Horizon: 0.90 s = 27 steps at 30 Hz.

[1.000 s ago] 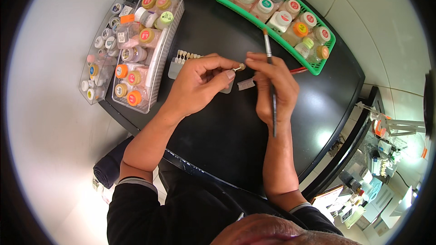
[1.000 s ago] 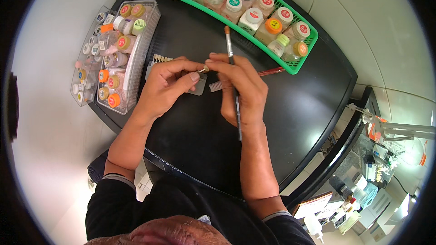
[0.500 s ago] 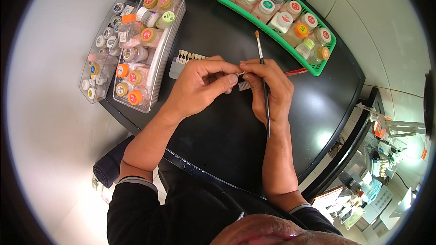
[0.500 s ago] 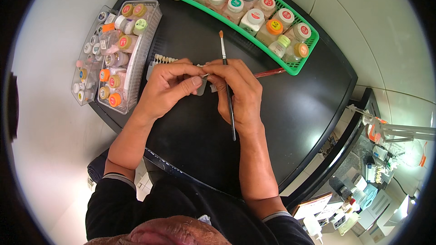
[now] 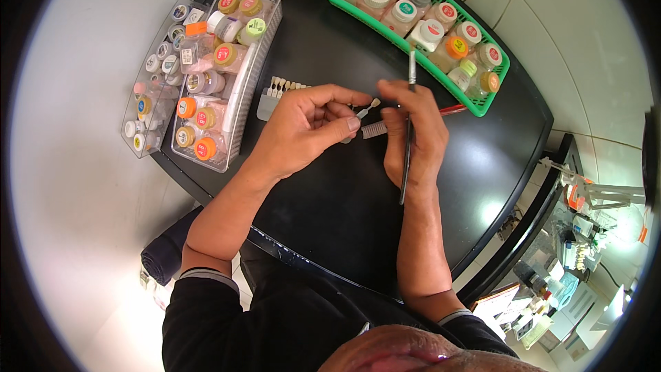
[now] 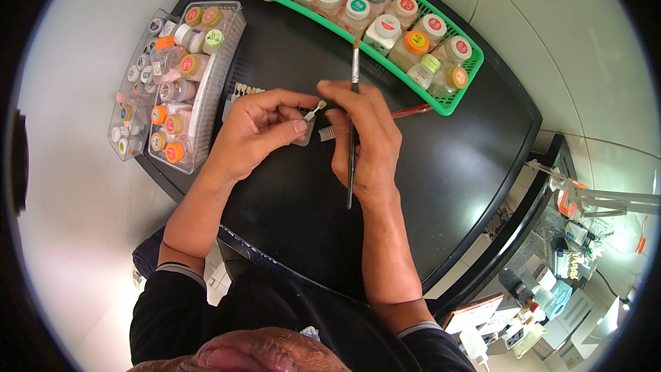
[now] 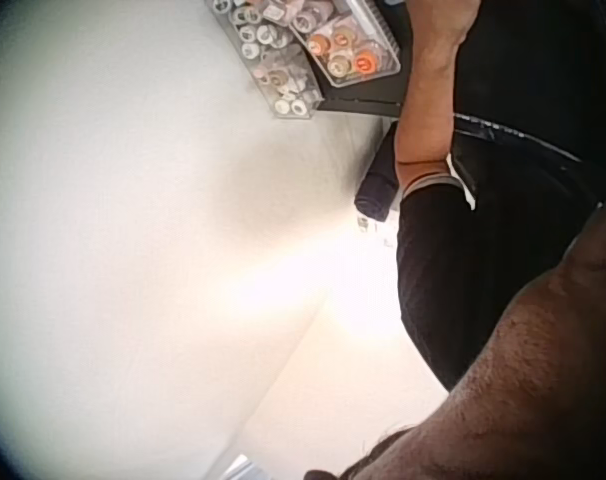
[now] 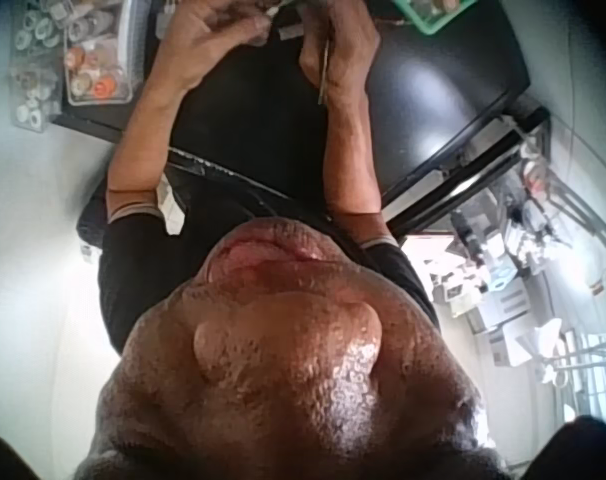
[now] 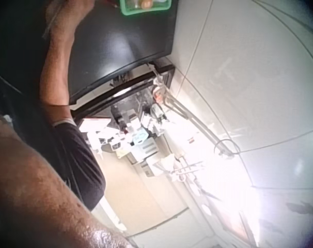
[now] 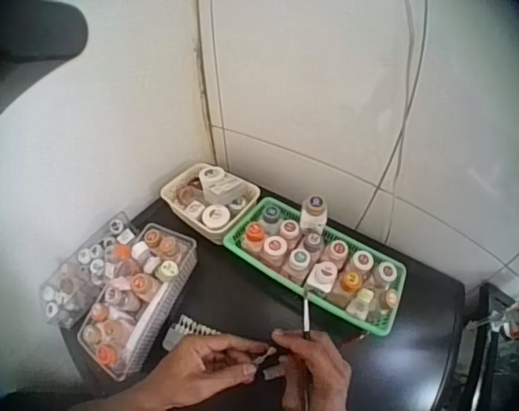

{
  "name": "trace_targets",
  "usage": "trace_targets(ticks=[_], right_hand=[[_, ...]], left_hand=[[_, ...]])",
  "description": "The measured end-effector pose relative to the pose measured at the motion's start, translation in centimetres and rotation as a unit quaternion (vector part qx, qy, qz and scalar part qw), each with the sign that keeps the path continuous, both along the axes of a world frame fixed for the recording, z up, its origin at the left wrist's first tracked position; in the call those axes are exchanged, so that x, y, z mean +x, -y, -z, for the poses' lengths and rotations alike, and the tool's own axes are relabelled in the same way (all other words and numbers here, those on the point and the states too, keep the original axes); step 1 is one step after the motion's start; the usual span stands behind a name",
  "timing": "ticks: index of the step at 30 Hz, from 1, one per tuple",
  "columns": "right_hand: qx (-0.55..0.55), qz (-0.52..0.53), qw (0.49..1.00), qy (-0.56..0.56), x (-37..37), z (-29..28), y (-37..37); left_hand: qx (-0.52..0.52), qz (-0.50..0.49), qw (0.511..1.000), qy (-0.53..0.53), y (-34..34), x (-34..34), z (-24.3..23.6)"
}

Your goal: The person applies stain to dental crowns using a fine brush, selecting colors from various jars and checking against a shade guide.

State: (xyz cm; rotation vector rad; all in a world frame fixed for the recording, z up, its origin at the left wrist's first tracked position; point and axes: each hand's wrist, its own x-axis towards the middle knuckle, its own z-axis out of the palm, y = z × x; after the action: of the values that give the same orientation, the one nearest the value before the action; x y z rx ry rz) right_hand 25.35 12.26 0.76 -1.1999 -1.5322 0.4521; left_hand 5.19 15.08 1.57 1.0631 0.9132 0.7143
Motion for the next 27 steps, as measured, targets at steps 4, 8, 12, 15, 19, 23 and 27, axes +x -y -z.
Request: trace_targets(ticks=[4,8,12,15,19,23,27], right_hand=[[-0.016,0.024,0.994,-0.109,0.1,0.7,0.6],[0.018,-0.010,0.985,-0.172,0.8,1.4,0.8],[0.005,-0.015,0.988,-0.153,0.4,1.1,1.2],[-0.008,-0.010,0.987,-0.162,0.1,1.2,1.3],[0.036,-0.015,0.997,-0.064,0.3,0.9,0.6],[-0.006,-0.071,0.992,-0.100,0.0,0.7,0.9],[-0.028,-0.016,0.991,-0.132,0.0,0.9,1.1]], left_hand=[[0.018,-0.007,1.000,0.007,-0.2,0.2,0.1],[0.027,-0.030,0.999,-0.015,0.0,-0.1,0.7],[0.026,-0.038,0.999,-0.016,0.0,0.0,0.5],[0.018,-0.043,0.999,-0.025,0.0,0.0,0.5],[0.016,-0.045,0.999,-0.025,0.0,-0.1,0.8],[0.008,-0.044,0.999,-0.019,0.0,0.0,0.7],[0.013,-0.043,0.999,-0.027,-0.1,0.2,0.1]])
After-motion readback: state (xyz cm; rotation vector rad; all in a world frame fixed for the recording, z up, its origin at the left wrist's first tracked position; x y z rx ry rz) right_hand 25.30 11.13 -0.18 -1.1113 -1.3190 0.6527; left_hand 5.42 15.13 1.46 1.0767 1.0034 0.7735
